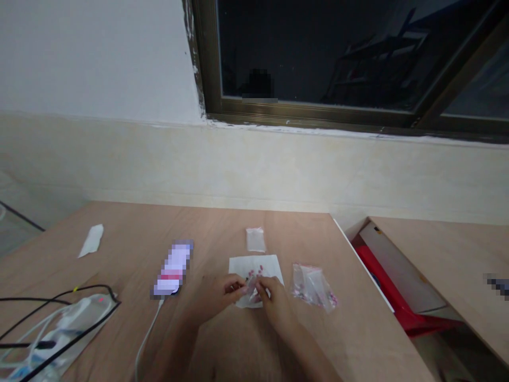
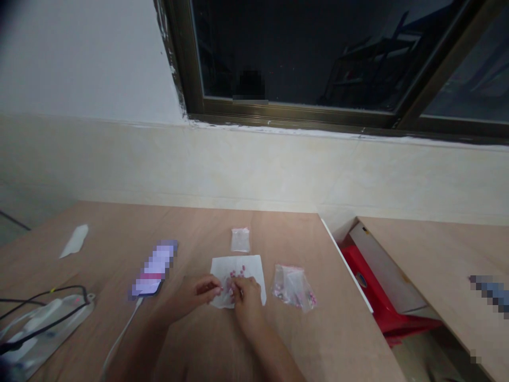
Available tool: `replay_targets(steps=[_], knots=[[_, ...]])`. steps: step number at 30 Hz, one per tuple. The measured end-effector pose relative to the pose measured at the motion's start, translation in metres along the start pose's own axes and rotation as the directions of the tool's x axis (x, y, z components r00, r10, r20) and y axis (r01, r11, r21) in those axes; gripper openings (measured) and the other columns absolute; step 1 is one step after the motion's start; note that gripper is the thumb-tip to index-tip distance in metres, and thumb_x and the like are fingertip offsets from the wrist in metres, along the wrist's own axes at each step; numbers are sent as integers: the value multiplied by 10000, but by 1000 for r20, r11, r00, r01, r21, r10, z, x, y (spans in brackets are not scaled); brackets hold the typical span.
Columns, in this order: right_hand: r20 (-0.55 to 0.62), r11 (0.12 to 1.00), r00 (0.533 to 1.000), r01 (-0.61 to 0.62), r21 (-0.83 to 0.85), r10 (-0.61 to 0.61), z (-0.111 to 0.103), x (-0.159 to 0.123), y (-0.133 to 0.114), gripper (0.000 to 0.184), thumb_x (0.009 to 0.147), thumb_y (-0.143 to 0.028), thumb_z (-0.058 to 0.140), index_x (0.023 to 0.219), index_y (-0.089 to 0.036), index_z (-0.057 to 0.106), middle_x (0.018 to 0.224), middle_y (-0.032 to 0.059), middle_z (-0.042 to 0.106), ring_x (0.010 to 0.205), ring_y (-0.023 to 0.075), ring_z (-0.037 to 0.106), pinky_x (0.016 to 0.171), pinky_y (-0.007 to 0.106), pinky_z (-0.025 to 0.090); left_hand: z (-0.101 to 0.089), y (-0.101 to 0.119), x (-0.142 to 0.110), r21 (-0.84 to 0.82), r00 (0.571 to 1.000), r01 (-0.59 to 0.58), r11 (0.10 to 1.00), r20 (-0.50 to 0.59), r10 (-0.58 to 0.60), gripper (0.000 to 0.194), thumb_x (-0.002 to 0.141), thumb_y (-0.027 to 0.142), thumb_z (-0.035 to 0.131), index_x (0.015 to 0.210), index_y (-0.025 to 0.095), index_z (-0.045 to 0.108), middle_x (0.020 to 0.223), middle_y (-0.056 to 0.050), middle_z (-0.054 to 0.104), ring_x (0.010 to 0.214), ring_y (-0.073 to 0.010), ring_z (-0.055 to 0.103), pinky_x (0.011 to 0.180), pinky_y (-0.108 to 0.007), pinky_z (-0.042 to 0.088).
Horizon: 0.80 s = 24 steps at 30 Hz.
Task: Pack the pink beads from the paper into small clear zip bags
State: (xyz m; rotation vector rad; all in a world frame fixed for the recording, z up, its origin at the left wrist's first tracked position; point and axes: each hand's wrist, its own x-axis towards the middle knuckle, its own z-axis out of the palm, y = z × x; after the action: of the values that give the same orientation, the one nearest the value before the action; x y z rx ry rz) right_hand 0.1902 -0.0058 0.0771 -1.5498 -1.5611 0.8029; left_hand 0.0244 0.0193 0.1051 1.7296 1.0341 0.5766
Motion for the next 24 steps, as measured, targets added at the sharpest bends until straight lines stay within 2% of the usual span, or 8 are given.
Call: replay_targets(steps=[3,5,9,11,12,14,17,24], knots=[[59,999,998,14,-52,-11,-2,5,-2,216,754,-248,443,720,-169,640,741,67,625,764,201,527,713,312,383,-3,-4,1,-39,998,56,998,30,-54,232,747,354,486,735,156,606,635,8,569,600,-110,505,553,-210,391],[53,998,998,18,-52,-15,-3,6,-3,187,748,-242,452,733,-166,623,755,64,620,780,198,524,721,309,384,-4,-7,2,-98,995,93,991,48,-89,224,733,352,507,731,149,601,637,4,576,601,-113,511,552,-213,396],[-161,998,986,27,-57,-36,-7,0,-8,141,699,-244,522,811,-165,554,853,74,579,864,210,490,784,338,364,-5,-4,-1,-144,990,139,980,16,-138,222,719,349,525,651,143,575,582,15,565,573,-107,516,558,-215,394],[-207,999,978,27,-44,-35,-8,-4,-14,128,695,-269,530,776,-170,521,827,62,556,834,202,483,765,335,366,-6,1,-3,-176,987,158,972,6,-160,215,712,339,535,631,140,553,543,23,551,540,-102,511,549,-217,388],[-172,1000,985,24,-18,-26,-9,-6,-18,119,711,-287,515,746,-173,509,793,51,550,794,189,486,737,319,374,-5,4,-4,-195,986,167,966,4,-170,208,707,332,541,626,141,542,528,27,544,524,-100,506,541,-217,384],[-14,998,1000,-1,58,1,-6,-8,-25,167,755,-325,458,693,-174,493,712,28,540,694,158,485,656,276,380,-4,8,-6,-227,984,177,958,7,-181,195,698,319,549,616,144,523,509,34,530,501,-95,492,523,-216,371],[208,990,977,-77,117,51,2,-9,-32,263,780,-363,406,629,-164,487,622,14,525,604,132,468,573,242,353,1,10,-11,-254,983,181,950,10,-185,170,692,295,547,611,150,511,497,45,508,485,-88,466,506,-213,348],[350,962,937,-96,256,1,8,-4,-33,299,761,-369,420,560,-154,477,546,-14,460,561,105,431,543,223,323,3,-3,-20,-247,991,132,960,29,-129,162,728,271,487,612,158,503,525,47,492,536,-95,460,559,-221,353]])
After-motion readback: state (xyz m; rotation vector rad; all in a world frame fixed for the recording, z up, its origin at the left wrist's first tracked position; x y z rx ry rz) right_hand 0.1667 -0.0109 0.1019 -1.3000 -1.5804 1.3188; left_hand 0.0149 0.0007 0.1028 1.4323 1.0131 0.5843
